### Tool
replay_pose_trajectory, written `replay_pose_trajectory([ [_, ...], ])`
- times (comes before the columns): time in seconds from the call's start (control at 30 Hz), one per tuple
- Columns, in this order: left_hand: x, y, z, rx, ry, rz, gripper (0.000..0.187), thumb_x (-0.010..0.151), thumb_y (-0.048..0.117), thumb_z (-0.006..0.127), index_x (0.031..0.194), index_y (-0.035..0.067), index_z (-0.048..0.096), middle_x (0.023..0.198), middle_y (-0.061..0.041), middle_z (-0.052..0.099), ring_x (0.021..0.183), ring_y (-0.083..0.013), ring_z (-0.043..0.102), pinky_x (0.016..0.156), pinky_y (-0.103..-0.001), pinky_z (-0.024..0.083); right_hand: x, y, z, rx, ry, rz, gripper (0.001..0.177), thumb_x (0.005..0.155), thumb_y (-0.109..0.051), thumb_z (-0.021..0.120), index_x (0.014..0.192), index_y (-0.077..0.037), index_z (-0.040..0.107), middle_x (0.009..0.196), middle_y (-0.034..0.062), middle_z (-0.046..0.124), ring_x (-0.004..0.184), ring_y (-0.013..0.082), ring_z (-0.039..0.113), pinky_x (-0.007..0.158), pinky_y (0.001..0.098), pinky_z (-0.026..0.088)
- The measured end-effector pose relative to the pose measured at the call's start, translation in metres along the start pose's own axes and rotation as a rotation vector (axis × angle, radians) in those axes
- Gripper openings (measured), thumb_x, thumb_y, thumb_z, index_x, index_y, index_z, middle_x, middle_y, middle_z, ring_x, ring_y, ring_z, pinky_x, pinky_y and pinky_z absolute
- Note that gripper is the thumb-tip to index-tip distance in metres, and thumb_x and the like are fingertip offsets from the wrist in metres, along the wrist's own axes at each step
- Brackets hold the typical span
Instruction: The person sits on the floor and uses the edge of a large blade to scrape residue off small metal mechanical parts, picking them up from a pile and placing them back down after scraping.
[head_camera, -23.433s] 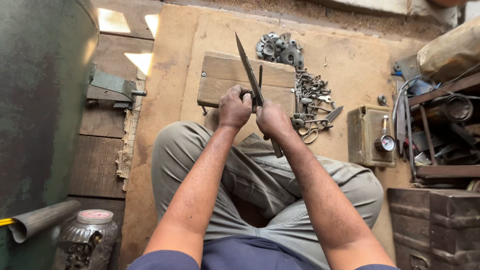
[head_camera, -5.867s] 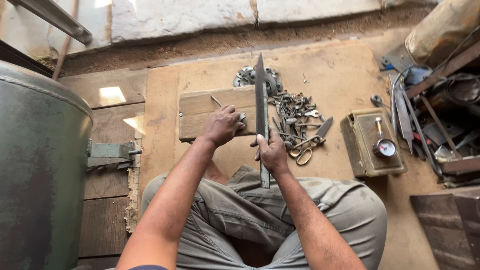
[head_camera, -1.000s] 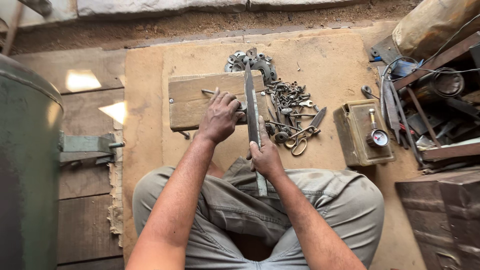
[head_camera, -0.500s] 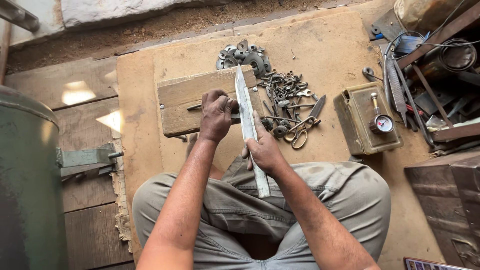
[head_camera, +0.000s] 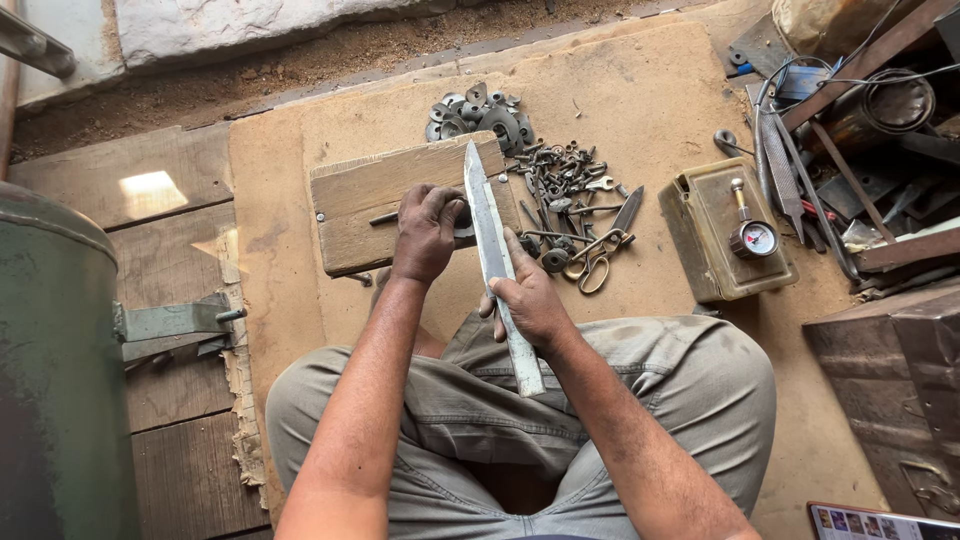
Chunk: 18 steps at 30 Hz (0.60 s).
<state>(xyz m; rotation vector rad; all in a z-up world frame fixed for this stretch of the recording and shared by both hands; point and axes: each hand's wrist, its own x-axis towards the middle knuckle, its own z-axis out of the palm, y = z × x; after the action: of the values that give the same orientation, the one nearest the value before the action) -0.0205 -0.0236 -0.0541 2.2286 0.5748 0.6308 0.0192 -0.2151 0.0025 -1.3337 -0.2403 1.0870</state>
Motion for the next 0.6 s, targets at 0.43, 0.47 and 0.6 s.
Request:
replay_pose_trajectory([
  [0.43,-0.024,0.015,-0.001,0.060,0.054,0.025,0.015,0.099,0.013,0.067,0.114,0.010,0.066,0.111,-0.010,0.059,0.108,-0.0300,0.059,0.096,-0.044,0.048,0.005,0.006,-0.012,-0.028,-0.044,0.010,0.088,0.090,-0.002,0.047,0.166,-0.015,0.003,0.073,0.0101,0.066,0.045,0.0113,0.057,0.037,0.0247,0.050],
  [0.47,-0.025,0.017,-0.002,0.055,0.043,0.008,0.016,0.099,0.013,0.067,0.114,0.009,0.065,0.110,-0.010,0.059,0.106,-0.0300,0.059,0.095,-0.044,0.048,0.006,0.004,-0.011,-0.050,-0.042,0.021,0.088,0.090,-0.002,0.047,0.166,-0.015,0.003,0.072,0.0105,0.066,0.044,0.0118,0.056,0.037,0.0253,0.050],
  [0.6,-0.027,0.021,-0.003,0.243,0.076,0.076,0.014,0.096,0.014,0.070,0.109,0.010,0.067,0.102,-0.008,0.062,0.100,-0.0281,0.061,0.097,-0.047,0.042,0.003,-0.001,-0.013,-0.115,-0.039,0.071,0.088,0.090,-0.002,0.046,0.165,-0.018,0.004,0.071,0.0099,0.066,0.041,0.0131,0.054,0.036,0.0272,0.049],
])
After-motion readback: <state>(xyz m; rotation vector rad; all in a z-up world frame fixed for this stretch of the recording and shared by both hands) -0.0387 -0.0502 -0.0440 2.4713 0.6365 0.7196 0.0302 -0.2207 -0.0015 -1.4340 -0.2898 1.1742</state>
